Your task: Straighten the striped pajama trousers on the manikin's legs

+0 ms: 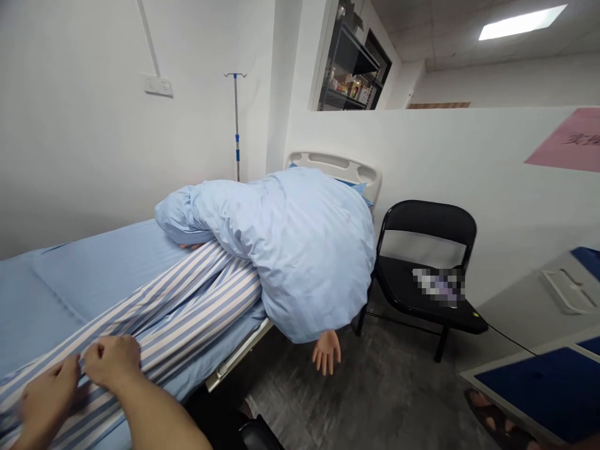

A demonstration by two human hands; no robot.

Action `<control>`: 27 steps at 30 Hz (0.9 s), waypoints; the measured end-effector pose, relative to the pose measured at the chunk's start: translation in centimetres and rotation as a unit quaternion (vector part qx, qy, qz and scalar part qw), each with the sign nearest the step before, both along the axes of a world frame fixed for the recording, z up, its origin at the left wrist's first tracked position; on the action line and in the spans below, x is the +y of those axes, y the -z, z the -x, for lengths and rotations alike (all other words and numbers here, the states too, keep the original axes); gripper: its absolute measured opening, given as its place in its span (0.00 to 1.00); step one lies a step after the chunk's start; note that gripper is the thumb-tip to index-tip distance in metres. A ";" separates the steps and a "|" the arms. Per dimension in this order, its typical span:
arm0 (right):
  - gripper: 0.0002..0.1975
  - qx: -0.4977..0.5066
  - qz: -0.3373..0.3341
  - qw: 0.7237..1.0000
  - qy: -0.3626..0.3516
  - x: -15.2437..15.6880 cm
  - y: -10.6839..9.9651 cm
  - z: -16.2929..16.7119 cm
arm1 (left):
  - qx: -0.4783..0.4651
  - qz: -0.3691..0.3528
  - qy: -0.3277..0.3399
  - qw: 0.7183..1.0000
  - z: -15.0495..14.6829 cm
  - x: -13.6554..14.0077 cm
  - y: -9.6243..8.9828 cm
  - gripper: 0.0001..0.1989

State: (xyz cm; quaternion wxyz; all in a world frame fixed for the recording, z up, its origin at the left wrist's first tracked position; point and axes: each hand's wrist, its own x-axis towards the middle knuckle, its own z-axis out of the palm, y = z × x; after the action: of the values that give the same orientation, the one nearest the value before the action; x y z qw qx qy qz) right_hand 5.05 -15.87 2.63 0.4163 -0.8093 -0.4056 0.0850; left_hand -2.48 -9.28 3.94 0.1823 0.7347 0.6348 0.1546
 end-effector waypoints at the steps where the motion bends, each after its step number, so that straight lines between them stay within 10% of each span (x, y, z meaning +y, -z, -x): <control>1: 0.12 0.008 -0.013 1.000 0.004 -0.1 0.0 -0.1 | -0.039 0.013 -0.001 0.999 -0.7 -0.7 -0.7 0.19; 5: 0.15 0.049 -0.071 0.996 0.015 -0.2 -0.2 -0.4 | -0.178 0.027 -0.036 0.983 -2.5 -2.6 -0.5 0.17; 14: 0.17 0.124 -0.137 0.983 0.020 -0.3 0.0 -0.5 | -0.111 -0.038 0.085 0.990 -2.2 -3.0 2.4 0.15; 27: 0.16 -0.009 -0.033 0.998 -0.060 -1.3 -0.9 -2.2 | -0.032 -0.029 0.080 0.996 -2.4 -3.8 1.8 0.19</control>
State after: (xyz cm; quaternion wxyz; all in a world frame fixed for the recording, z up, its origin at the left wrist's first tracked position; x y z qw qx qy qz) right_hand 7.22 -17.14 3.50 0.4332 -0.7701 -0.4599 0.0887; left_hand -0.09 -13.06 2.11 0.1928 0.7831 0.5628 0.1815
